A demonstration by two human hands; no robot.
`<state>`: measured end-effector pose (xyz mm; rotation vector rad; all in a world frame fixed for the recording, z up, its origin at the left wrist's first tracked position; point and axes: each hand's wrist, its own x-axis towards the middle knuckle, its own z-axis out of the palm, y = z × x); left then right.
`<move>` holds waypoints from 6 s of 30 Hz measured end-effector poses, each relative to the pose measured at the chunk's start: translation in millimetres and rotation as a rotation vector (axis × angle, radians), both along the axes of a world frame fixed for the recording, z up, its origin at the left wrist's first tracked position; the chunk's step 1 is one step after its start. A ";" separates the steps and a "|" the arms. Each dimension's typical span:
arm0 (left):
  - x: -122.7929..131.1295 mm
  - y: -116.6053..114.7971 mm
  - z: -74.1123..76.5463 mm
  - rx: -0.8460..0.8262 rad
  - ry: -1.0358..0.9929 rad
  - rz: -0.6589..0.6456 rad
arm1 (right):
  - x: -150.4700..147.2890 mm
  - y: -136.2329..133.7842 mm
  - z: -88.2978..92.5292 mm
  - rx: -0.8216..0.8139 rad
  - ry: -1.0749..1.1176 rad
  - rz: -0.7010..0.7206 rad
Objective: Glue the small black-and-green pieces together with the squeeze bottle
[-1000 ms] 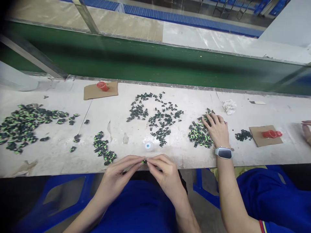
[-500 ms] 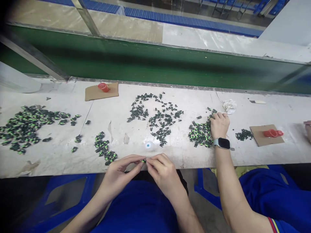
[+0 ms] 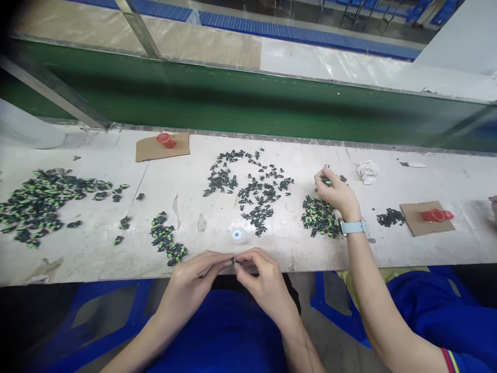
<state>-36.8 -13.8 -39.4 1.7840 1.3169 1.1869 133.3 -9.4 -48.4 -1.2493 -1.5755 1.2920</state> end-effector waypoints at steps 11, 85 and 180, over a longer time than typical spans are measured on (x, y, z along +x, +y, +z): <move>7.6 -0.7 -9.5 -0.026 -0.102 -0.059 | -1.2 -3.3 -8.0 0.076 0.043 -0.077; -19.4 28.3 -46.5 0.153 0.307 0.048 | 3.2 35.3 -26.5 -0.057 -0.028 -0.420; -29.8 16.0 2.1 -0.156 -0.266 0.233 | 48.8 110.3 -23.0 0.477 -0.609 -0.085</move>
